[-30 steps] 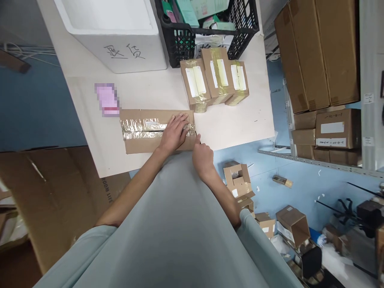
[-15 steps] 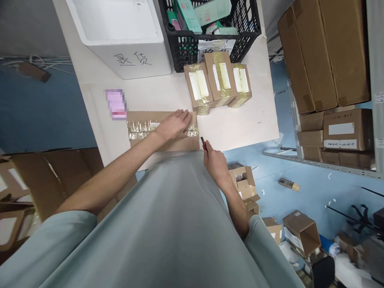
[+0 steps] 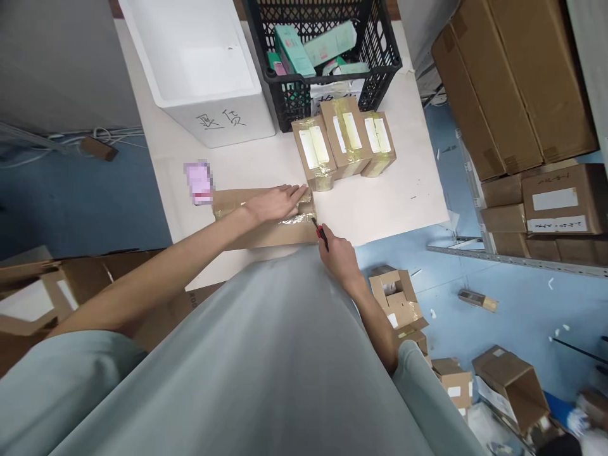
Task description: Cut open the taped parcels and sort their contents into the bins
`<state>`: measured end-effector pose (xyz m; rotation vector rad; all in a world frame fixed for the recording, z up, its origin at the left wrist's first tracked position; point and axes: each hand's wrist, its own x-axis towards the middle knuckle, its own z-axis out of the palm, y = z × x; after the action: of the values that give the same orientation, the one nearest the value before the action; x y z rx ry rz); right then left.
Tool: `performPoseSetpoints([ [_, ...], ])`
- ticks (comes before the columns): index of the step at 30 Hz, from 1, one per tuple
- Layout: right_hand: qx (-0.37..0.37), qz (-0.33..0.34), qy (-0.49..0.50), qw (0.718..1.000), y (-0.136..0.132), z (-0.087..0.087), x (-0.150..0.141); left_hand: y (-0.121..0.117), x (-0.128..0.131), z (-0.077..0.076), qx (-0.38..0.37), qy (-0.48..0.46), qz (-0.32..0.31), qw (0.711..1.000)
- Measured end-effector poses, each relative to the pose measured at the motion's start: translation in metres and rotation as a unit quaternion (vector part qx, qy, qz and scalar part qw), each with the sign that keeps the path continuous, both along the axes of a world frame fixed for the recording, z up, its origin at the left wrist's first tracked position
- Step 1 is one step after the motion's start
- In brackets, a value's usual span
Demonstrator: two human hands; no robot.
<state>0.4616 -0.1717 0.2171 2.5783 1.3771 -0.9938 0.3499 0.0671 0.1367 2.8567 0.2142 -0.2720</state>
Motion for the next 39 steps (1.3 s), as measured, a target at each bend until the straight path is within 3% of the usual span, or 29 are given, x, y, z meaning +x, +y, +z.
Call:
performPoseSetpoints([
  [5,0.017,0.011,-0.015,1.0,0.011,0.005,0.008,-0.004,-0.005,0.007,-0.031,-0.002,0.041,0.999],
  [9,-0.006,0.03,-0.03,0.999,0.013,0.009,0.019,-0.009,-0.029,0.005,-0.08,-0.049,0.1,0.991],
  [12,-0.011,0.039,-0.03,0.999,0.006,0.003,0.029,-0.024,-0.054,0.01,-0.087,-0.11,0.15,0.979],
  [15,0.01,0.025,-0.02,0.999,-0.002,-0.01,0.038,-0.049,-0.067,0.012,-0.102,-0.136,0.144,0.975],
  [19,0.072,-0.017,-0.012,0.997,-0.001,-0.024,0.043,-0.082,-0.056,0.005,-0.112,-0.108,0.112,0.982],
  [23,0.122,-0.022,0.013,0.992,0.009,-0.031,0.043,-0.101,-0.034,0.001,-0.09,-0.063,0.154,0.982],
  [28,0.129,-0.005,0.024,0.991,0.015,-0.037,0.039,-0.103,-0.009,0.001,-0.073,-0.008,0.211,0.975],
  [32,0.126,-0.008,0.027,0.992,0.014,-0.043,0.038,-0.096,0.006,-0.002,-0.063,0.007,0.213,0.975],
  [39,0.164,-0.053,0.113,0.978,0.014,-0.062,0.039,-0.11,-0.004,0.004,0.02,-0.069,0.203,0.976],
])
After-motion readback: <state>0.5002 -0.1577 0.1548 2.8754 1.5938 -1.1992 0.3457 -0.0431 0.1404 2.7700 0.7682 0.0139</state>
